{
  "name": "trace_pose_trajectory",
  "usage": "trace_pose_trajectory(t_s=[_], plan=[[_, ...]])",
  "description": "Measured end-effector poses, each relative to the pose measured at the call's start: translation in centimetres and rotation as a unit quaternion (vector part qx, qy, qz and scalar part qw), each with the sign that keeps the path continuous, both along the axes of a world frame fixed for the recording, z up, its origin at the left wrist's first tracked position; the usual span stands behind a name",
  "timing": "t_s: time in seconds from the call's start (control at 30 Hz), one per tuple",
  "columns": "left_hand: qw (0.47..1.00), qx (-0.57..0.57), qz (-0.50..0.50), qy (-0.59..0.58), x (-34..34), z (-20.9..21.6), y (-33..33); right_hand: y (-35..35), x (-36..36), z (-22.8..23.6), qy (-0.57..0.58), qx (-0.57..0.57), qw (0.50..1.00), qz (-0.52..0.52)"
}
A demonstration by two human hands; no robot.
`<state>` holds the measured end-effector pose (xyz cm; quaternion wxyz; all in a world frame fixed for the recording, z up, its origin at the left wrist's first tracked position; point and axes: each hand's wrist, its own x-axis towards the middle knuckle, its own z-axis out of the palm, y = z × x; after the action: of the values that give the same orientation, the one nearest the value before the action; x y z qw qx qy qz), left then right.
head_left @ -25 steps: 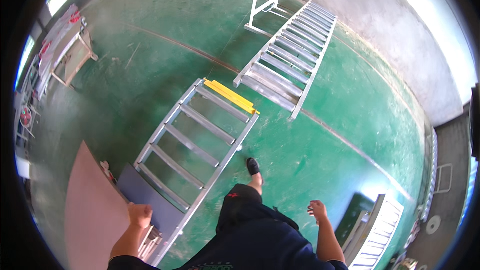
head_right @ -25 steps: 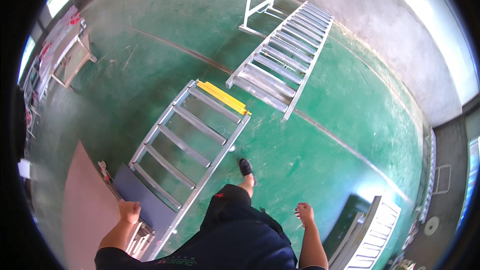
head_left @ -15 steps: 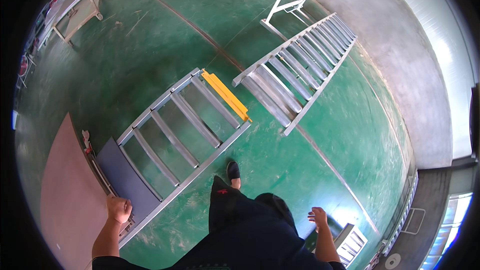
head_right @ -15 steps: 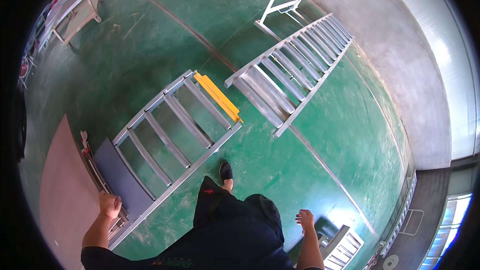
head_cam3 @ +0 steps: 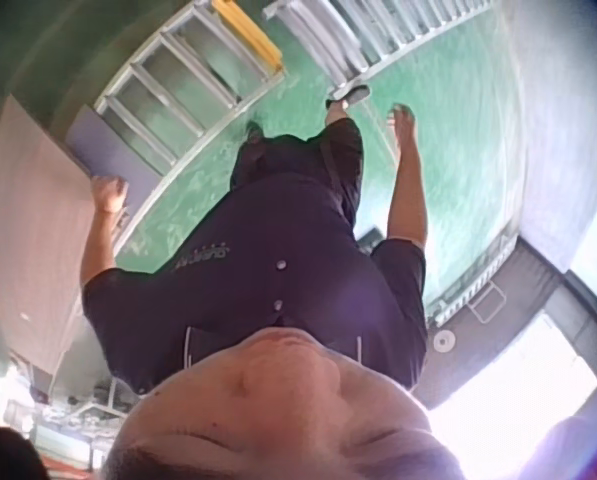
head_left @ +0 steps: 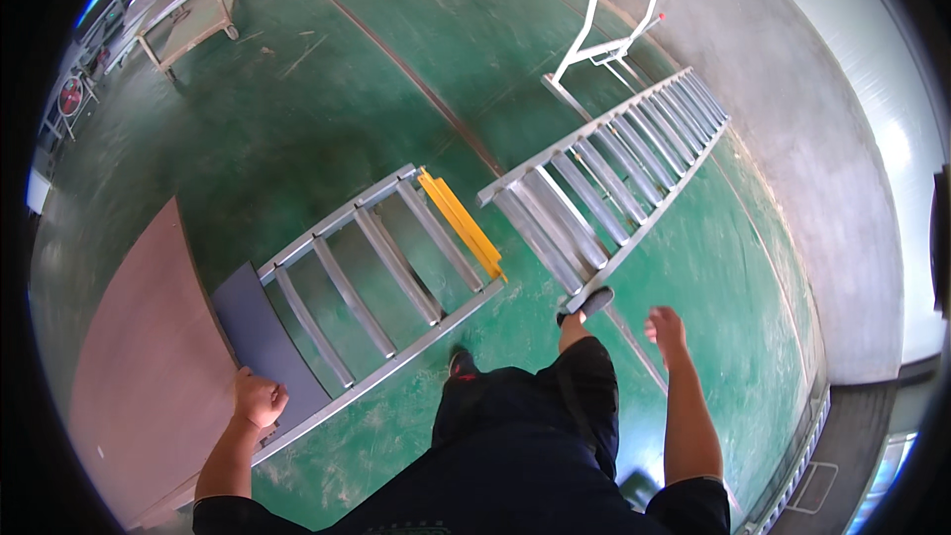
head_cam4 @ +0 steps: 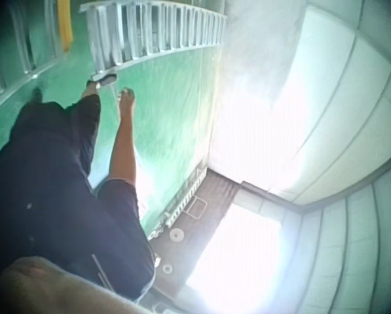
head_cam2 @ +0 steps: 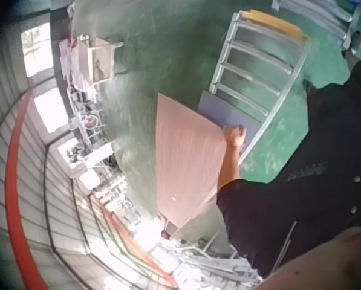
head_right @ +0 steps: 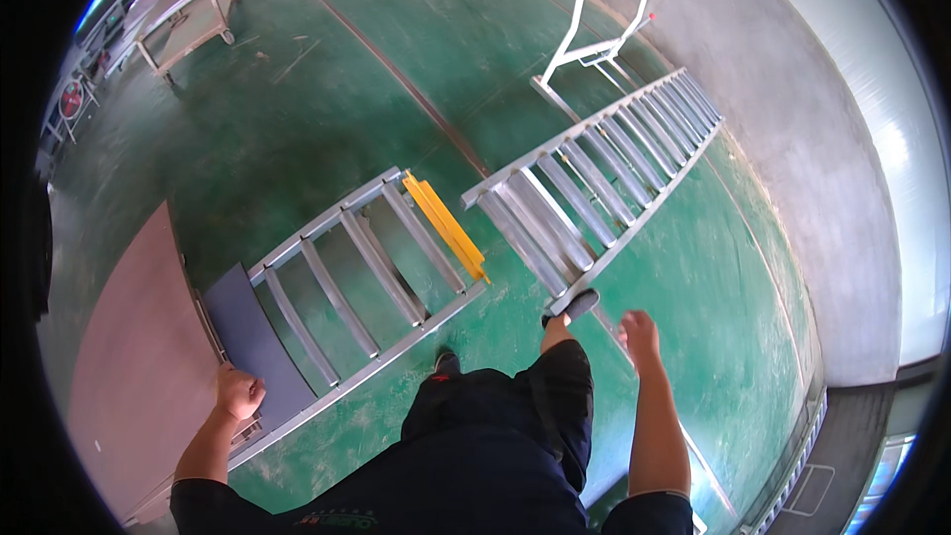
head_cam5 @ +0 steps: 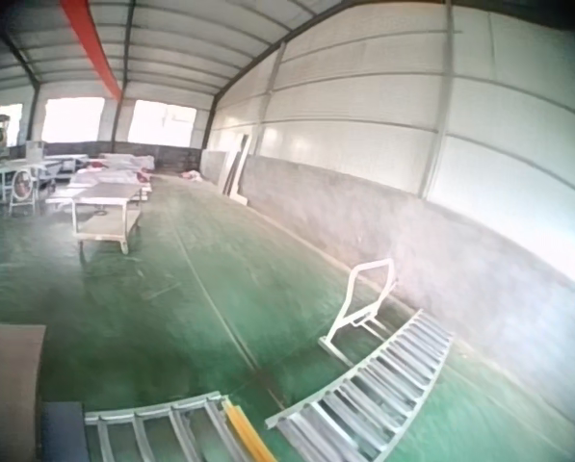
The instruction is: The person removes a plastic covering from a stack of wooden boards on a roller conveyor and then pushes the boards onto a cart.
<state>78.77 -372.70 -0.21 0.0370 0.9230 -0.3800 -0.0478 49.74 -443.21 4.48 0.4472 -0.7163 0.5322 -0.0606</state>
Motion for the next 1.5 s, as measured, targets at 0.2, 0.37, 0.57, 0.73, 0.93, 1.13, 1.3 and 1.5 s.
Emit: trace_pose_trajectory(t_s=[0.2,0.37,0.57,0.73,0.93,1.13,1.3,1.5], plan=[[0.997,0.056,0.008,0.05,0.3,2.1,-4.3,1.7,12.6,3.2,-0.049,-0.069,0.974,0.21],[0.993,0.081,-0.002,0.084,0.8,3.8,-7.6,-0.1,8.4,0.1,0.045,-0.067,0.975,0.205],[0.986,0.121,-0.014,0.115,1.4,7.6,-12.1,-4.4,-4.6,-0.6,0.095,0.098,0.99,-0.032],[0.993,0.051,-0.022,0.104,2.0,9.0,-15.1,-3.9,-11.0,2.2,0.151,0.103,0.974,-0.132],[0.997,-0.025,-0.042,0.062,1.7,10.1,-19.4,-4.1,-10.3,4.5,0.115,0.113,0.979,-0.124],[0.997,-0.027,-0.047,0.057,1.7,10.4,-22.9,-3.8,-7.1,5.2,0.066,0.077,0.994,-0.039],[0.996,-0.024,-0.063,0.056,2.5,9.9,-26.2,-4.6,-11.4,4.7,0.066,0.089,0.988,-0.11],[0.994,0.029,-0.054,0.087,2.6,10.8,-30.1,-4.2,-21.5,3.7,0.097,0.128,0.962,-0.219]])
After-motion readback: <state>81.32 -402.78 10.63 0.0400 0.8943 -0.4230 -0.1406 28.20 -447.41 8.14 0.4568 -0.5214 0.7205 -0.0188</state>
